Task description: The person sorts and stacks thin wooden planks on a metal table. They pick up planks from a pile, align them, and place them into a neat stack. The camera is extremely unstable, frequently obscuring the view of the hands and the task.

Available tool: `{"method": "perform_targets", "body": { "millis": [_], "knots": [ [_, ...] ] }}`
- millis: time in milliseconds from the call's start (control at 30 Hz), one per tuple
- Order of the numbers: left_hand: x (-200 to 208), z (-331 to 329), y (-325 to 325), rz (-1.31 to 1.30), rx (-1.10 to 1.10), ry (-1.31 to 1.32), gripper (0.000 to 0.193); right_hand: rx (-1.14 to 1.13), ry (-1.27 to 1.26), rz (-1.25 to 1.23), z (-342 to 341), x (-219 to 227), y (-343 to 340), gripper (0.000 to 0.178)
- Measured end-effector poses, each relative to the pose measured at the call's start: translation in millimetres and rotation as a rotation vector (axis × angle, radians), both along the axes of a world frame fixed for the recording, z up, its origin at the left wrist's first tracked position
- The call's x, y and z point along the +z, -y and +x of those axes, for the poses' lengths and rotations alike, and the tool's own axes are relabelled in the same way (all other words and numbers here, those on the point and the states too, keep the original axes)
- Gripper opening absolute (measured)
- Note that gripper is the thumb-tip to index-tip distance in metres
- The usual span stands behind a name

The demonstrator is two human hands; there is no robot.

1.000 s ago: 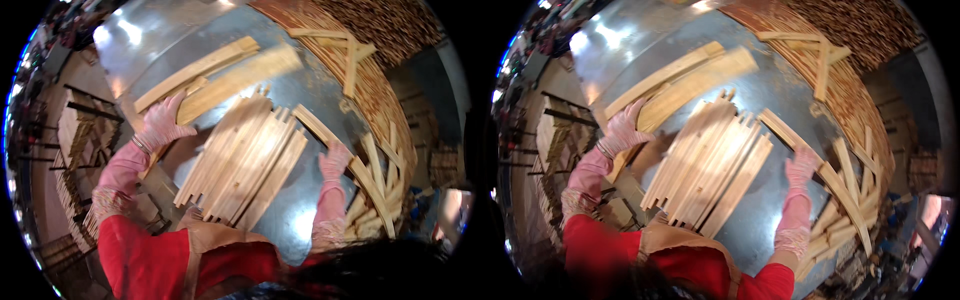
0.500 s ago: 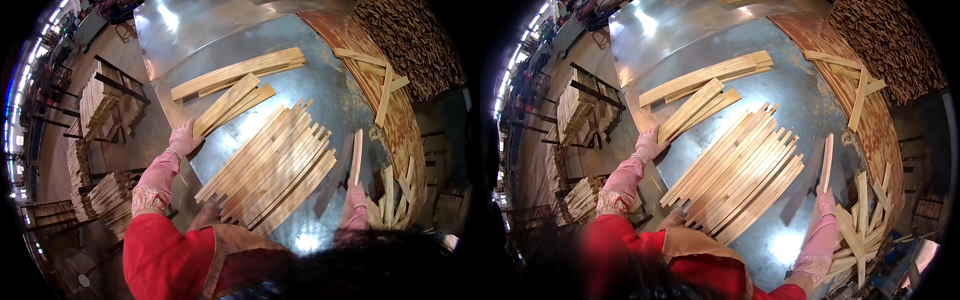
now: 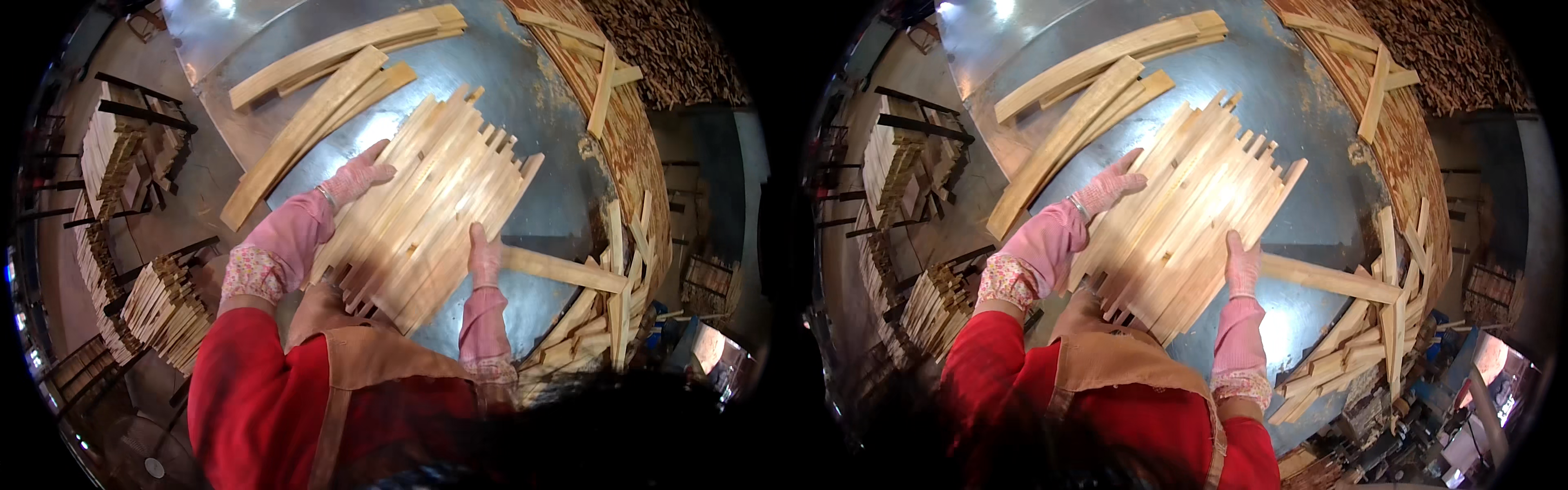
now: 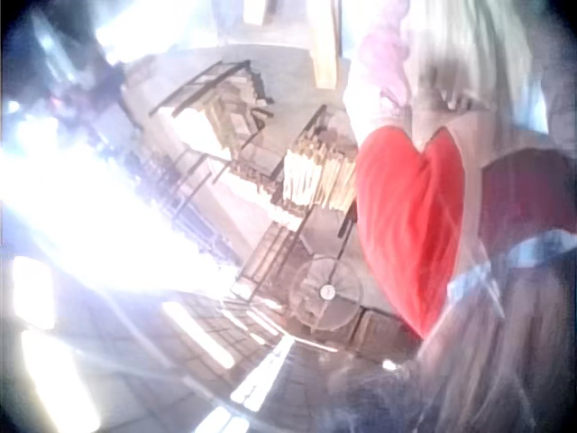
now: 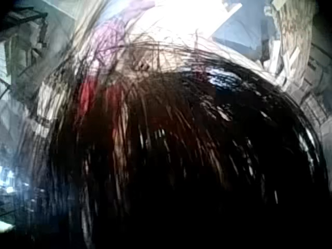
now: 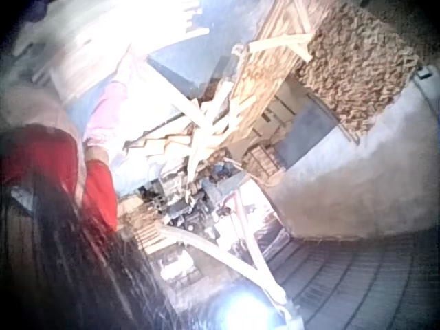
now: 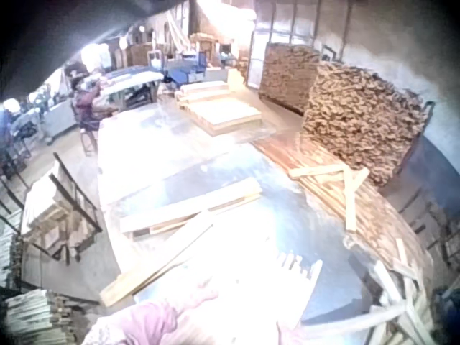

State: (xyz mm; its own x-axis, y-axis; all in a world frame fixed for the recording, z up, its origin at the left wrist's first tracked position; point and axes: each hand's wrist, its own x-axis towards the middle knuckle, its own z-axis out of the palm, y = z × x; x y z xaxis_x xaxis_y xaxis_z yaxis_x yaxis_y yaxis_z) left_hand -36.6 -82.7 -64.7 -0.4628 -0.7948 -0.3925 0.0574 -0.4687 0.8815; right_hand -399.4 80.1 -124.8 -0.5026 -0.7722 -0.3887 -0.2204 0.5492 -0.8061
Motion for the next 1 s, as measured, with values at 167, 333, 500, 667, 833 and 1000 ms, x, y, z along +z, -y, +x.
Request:
{"method": "perform_targets", "body": {
  "millis": [167,333,500,667,833,1000],
  "knots": [
    [9,12,2,0.001,0.003,0.223,0.102,-0.176,0.406,-0.191,22,37,-6,0.088],
    [46,9,17,-0.073,-0.035,-0.019,0.104,-0.198,0.446,-0.449,30,111,-5,0.082],
    [210,-15,64,-0.344,-0.115,-0.221,0.106,-0.086,0.276,-0.789,5,251,15,0.082],
    [290,-13,97,-0.723,-0.136,-0.192,0.113,-0.155,0.052,-0.968,9,322,32,0.080],
    [273,5,71,-1.150,-0.194,0.178,0.115,-0.063,-0.229,-0.607,2,255,3,0.061],
    [186,57,-2,-1.351,-0.134,0.375,0.120,0.049,-0.491,-0.095,67,213,-72,0.066]
  ]
}}
